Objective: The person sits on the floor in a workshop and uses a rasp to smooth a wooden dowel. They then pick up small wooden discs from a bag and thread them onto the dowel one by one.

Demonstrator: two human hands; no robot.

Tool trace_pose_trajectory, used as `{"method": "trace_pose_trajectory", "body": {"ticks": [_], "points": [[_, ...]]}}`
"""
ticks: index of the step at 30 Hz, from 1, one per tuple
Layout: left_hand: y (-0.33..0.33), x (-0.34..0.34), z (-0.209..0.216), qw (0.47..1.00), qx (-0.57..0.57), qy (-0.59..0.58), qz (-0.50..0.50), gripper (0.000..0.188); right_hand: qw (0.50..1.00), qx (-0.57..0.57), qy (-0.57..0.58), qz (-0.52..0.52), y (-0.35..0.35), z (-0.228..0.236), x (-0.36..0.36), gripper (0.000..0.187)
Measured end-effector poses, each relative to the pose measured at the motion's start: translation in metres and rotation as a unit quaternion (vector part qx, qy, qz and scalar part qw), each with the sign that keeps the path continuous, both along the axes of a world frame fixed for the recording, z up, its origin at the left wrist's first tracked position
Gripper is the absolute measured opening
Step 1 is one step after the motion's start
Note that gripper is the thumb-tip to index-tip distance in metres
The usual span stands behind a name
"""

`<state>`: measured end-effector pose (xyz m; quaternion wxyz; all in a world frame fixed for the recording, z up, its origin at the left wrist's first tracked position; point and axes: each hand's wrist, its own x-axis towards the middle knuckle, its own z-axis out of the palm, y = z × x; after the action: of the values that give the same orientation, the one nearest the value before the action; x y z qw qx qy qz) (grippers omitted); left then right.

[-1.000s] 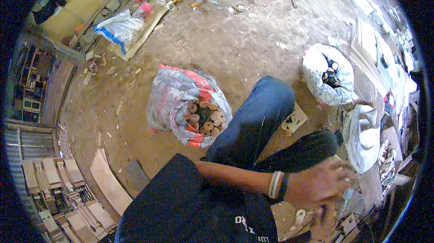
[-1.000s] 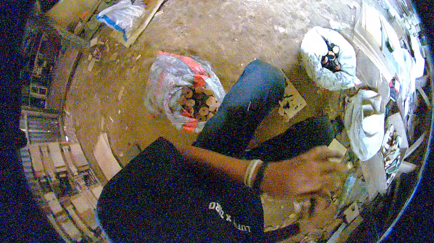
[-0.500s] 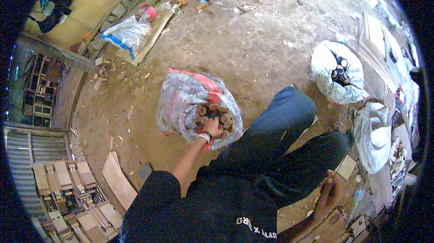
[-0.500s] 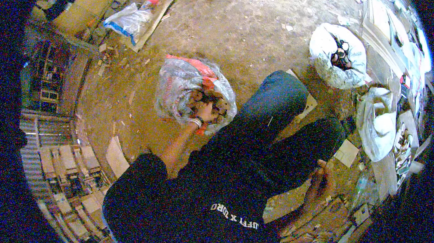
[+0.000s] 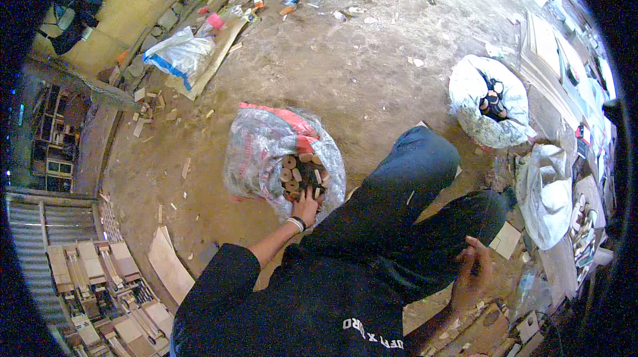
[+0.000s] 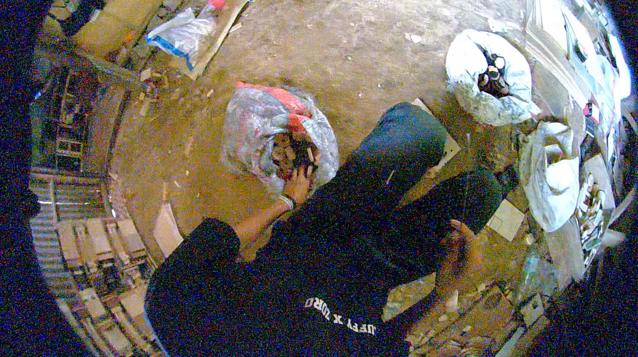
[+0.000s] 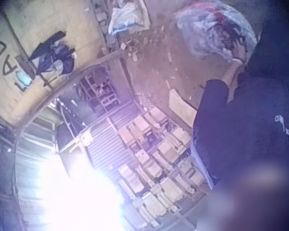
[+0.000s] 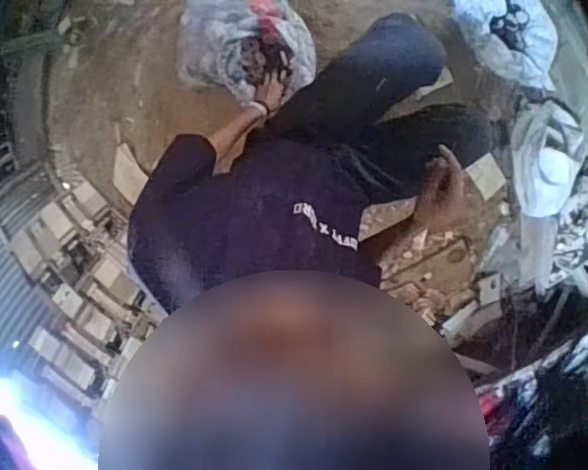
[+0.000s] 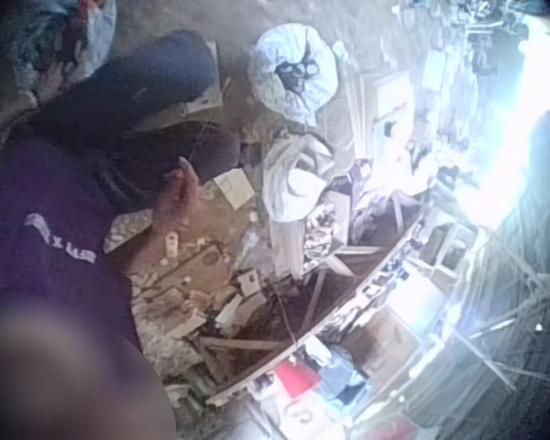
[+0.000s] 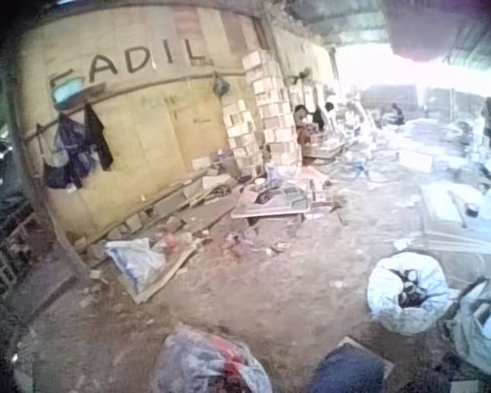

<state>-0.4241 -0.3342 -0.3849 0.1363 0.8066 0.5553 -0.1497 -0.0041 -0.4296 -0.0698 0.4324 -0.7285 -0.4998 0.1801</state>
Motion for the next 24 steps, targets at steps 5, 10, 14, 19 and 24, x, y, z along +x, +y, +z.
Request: {"method": "trace_pose_trajectory", "body": {"ticks": [5, 10, 14, 19, 24], "points": [[0.030, -0.018, -0.030, 0.984, 0.082, -0.110, 0.113, 0.050, 0.994, -0.025, 0.105, -0.002, 0.000, -0.004, -0.007, 0.019], [0.112, -0.061, -0.011, 0.924, 0.170, -0.245, 0.241, 0.040, 0.996, -0.016, 0.088, 0.000, 0.000, -0.002, -0.008, 0.018], [0.143, -0.058, 0.027, 0.955, 0.058, -0.138, 0.256, 0.046, 0.996, -0.010, 0.083, 0.006, 0.002, -0.002, -0.007, 0.017], [0.079, -0.008, 0.055, 0.954, 0.121, -0.092, 0.257, 0.065, 0.998, 0.005, 0.068, -0.004, 0.000, -0.007, -0.011, 0.017], [0.016, 0.027, 0.021, 0.992, 0.020, -0.030, 0.123, 0.077, 0.998, -0.006, 0.067, 0.005, 0.000, -0.010, -0.011, 0.017]]}}
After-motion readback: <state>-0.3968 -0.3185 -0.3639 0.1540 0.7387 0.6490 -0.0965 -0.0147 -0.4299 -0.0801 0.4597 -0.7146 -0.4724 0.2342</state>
